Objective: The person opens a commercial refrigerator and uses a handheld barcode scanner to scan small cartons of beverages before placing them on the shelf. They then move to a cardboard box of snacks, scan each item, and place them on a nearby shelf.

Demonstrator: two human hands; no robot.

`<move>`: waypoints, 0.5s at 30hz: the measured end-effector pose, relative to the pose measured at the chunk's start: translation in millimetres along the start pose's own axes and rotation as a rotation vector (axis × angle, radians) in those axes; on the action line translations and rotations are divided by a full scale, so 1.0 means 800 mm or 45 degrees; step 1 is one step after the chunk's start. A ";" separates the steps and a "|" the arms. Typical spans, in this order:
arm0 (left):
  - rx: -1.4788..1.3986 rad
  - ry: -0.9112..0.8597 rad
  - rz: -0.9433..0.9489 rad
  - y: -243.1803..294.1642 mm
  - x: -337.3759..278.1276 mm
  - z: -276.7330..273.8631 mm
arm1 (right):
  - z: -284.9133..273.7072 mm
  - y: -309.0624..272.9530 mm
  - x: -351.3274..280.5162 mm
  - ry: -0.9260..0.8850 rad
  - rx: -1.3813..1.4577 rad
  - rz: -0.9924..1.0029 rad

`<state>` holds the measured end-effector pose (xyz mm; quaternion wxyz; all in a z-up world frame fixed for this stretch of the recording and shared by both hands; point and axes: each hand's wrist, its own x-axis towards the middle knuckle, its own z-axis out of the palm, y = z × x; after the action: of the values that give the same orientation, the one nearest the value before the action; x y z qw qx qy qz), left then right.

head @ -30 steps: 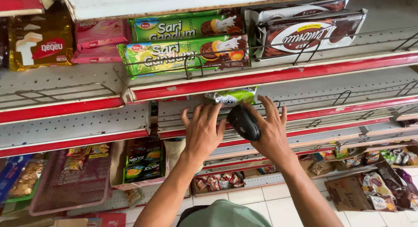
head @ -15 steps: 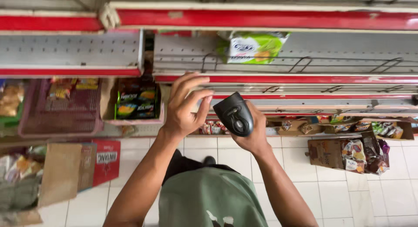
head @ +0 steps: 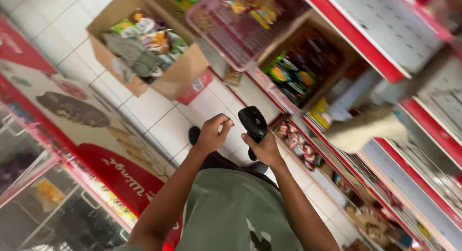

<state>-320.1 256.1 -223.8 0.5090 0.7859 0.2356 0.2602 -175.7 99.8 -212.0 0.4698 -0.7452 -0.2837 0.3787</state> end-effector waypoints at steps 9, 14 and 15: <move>0.256 0.225 -0.282 -0.174 -0.004 -0.270 | 0.249 -0.068 0.189 -0.397 0.465 0.662; 0.353 0.194 -0.105 -0.235 0.033 -0.365 | 0.332 -0.106 0.275 -0.502 0.417 0.528; 0.369 0.198 -0.117 -0.243 0.043 -0.377 | 0.345 -0.107 0.288 -0.507 0.416 0.474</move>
<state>-510.3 554.4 -292.7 0.3820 0.8169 0.3451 0.2600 -283.3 447.3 -277.4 0.4412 -0.6103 -0.1643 0.6371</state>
